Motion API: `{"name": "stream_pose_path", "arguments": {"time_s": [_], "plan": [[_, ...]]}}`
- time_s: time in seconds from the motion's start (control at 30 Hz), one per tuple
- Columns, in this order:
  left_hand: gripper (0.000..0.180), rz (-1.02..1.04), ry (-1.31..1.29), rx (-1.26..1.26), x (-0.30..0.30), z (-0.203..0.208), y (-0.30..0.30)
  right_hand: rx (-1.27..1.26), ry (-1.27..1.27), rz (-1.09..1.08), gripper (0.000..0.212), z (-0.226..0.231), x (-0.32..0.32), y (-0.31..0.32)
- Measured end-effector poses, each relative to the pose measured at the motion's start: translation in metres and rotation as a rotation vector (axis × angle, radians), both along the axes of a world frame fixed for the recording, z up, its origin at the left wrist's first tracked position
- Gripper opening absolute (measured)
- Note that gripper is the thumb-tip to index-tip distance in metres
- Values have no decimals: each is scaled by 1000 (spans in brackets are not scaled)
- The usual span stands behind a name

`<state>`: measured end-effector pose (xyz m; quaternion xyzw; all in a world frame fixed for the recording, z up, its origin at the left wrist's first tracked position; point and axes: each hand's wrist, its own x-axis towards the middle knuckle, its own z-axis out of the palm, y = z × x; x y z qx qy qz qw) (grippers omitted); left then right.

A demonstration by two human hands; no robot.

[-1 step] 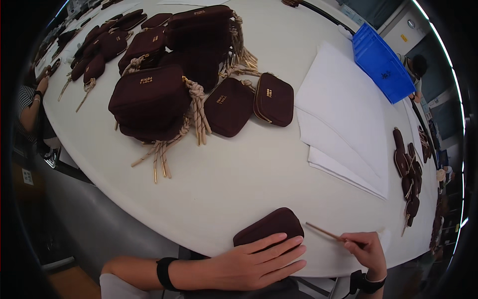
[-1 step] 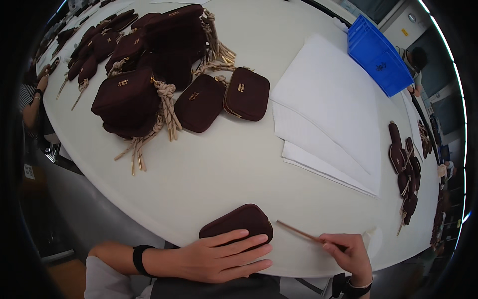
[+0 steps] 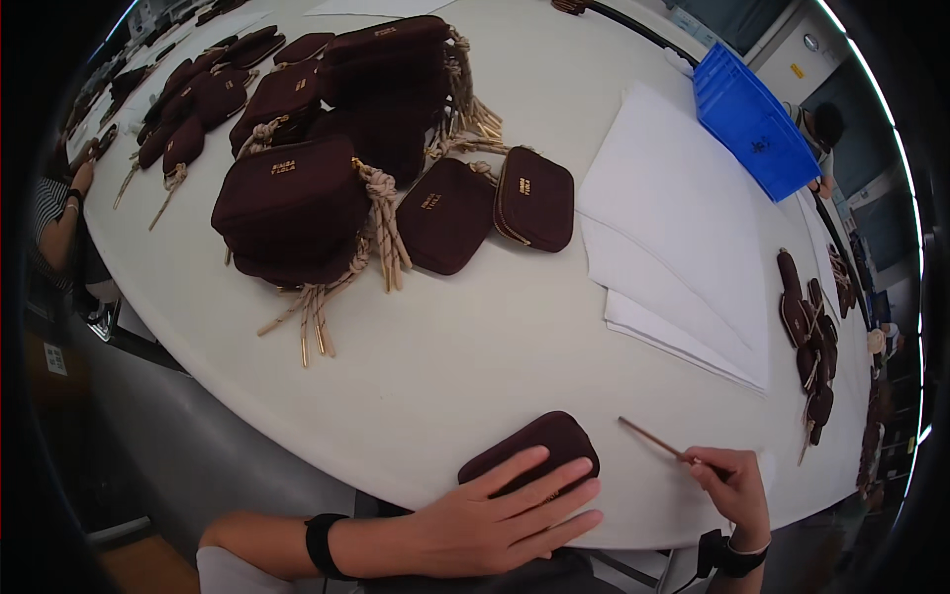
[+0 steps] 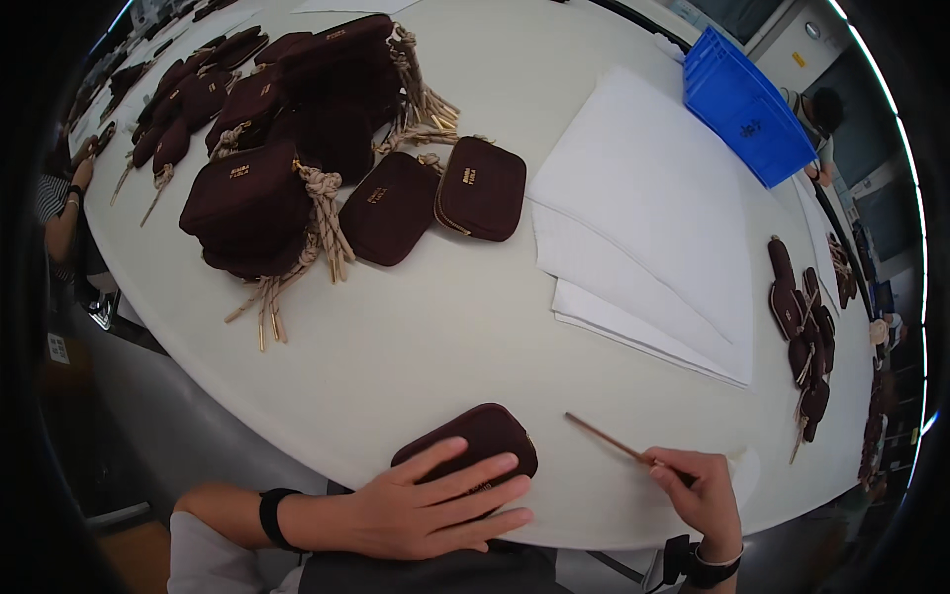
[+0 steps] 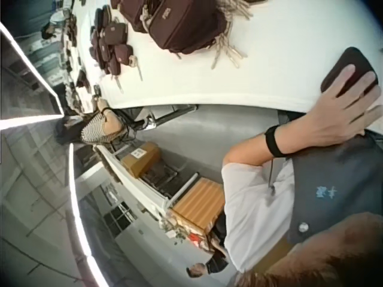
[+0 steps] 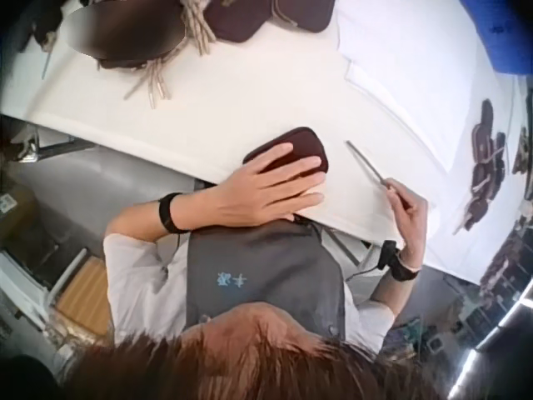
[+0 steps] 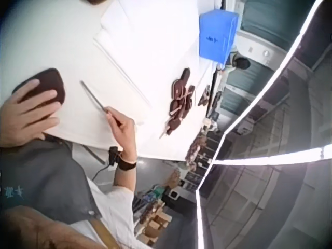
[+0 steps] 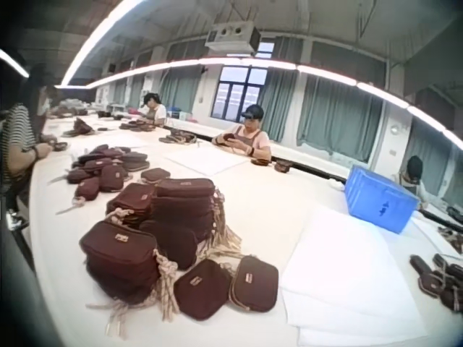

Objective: The person places a white tissue paper into a small maroon pouch, zips it closed, and then uses a thin wooden stick to adjust the zipper. The person repeats this process with multiple pouches, inserting tissue paper and zipping them shut. The workspace is a large white table with stacks of pouches and tissue paper.

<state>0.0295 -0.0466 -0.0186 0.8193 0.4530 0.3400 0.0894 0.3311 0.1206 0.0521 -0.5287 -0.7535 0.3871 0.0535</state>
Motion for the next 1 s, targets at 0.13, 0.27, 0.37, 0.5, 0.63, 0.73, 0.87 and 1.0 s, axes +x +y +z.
{"name": "stream_pose_path", "arguments": {"time_s": [0.13, 0.27, 0.37, 0.5, 0.63, 0.73, 0.87, 1.0], "plan": [[67, 177, 120, -238, -7, 16, 5, 396, -162, -8, 43, -7, -2, 23], [57, 209, -175, -245, -16, 27, 18, 600, 16, 308, 58, -10, -28, 22], [58, 77, -788, -758, -42, 52, 34, 355, 281, 488, 64, 4, -66, 14], [74, 0, -1498, -1319, -49, 65, 64, -140, 628, 508, 63, 6, -98, 16], [84, -2, -1432, -1423, -37, 69, 92, -282, 755, 413, 56, -18, -97, 26], [86, -113, -1429, -1479, -35, 65, 110, -377, 857, 286, 53, -37, -88, 36], [81, -125, -1244, -1414, -29, 57, 136, -472, 885, 133, 51, -34, -80, 49], [63, -84, -1102, -1233, -26, 45, 151, -494, 878, 52, 49, -42, -79, 59]]}}
